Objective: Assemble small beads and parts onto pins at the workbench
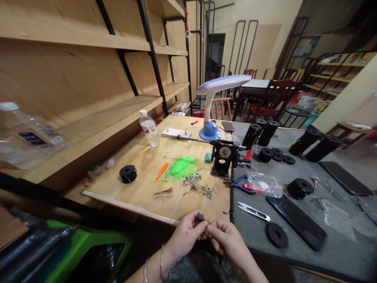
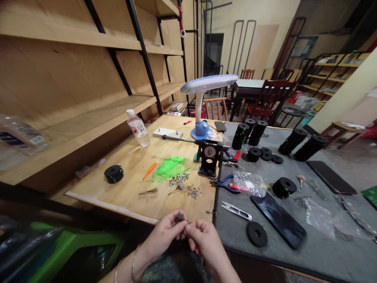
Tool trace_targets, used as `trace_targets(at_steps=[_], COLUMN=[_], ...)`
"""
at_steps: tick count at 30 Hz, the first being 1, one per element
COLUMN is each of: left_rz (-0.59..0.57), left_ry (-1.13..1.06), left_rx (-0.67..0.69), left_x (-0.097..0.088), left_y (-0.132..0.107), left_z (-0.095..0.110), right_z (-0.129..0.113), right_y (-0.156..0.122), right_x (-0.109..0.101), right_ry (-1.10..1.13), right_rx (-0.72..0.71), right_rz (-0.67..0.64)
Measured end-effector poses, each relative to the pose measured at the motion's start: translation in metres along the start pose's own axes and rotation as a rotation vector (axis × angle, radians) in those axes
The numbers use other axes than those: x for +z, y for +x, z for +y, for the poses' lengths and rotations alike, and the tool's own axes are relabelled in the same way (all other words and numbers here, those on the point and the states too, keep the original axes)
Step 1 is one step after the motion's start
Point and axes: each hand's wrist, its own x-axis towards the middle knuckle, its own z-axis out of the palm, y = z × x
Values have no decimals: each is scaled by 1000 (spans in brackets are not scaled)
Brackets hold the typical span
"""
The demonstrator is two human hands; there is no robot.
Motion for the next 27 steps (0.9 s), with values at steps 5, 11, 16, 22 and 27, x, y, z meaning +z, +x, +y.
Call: trace_targets(at_steps=[5, 11, 16, 22, 27], left_rz=[7, -4, 34, 39, 42], left_ry=[23, 54, 51, 58, 78], left_rx=[28, 72, 73, 71, 85], left_x=[1, -1, -2, -2, 0], left_y=[-1, -1, 0, 0, -1], left_z=[0, 0, -2, -2, -1], right_z=[0, 1, -1, 2, 3], right_y=[0, 1, -1, 0, 0], right_x=[1, 1, 0, -1, -1], right_ry=[36, 73, 62, 53, 64], right_rx=[-1, -3, 0, -2, -6], right_rz=[-2, 17, 13, -10, -10])
